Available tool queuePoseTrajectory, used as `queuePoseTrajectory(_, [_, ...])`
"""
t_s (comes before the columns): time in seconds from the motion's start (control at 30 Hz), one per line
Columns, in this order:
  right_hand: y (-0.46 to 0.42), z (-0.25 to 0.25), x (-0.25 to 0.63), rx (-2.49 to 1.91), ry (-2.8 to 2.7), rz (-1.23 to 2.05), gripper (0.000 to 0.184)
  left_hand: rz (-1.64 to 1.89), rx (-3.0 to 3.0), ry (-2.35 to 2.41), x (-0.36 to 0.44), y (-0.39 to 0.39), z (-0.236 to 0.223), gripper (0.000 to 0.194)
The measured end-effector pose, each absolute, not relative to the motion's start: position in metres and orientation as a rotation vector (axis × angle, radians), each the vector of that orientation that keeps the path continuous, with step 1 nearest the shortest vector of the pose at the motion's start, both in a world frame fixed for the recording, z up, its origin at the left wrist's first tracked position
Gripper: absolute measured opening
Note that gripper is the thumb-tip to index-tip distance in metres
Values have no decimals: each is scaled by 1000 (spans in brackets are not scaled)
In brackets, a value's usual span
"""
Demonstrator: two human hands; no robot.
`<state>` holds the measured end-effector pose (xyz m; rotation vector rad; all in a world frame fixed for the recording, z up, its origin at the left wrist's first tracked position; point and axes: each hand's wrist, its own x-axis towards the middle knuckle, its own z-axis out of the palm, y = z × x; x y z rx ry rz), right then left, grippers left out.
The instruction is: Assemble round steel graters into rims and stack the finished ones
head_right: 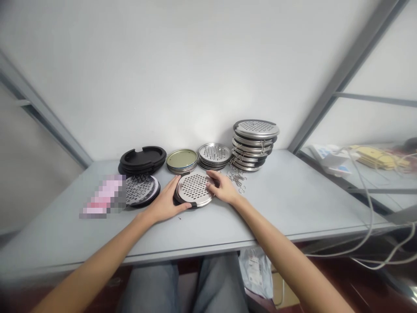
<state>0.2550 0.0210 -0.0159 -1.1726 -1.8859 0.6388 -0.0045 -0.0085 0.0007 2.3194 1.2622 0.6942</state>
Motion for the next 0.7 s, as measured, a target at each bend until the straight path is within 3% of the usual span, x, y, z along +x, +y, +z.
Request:
queuePoseTrajectory(0.4, [18, -9, 255, -1081, -2091, 662, 62, 703, 2343, 1201, -1, -13, 5, 101])
queuePoseTrajectory(0.7, [17, 4, 281, -1150, -2293, 628, 100, 598, 2414, 1243, -5, -11, 6, 105])
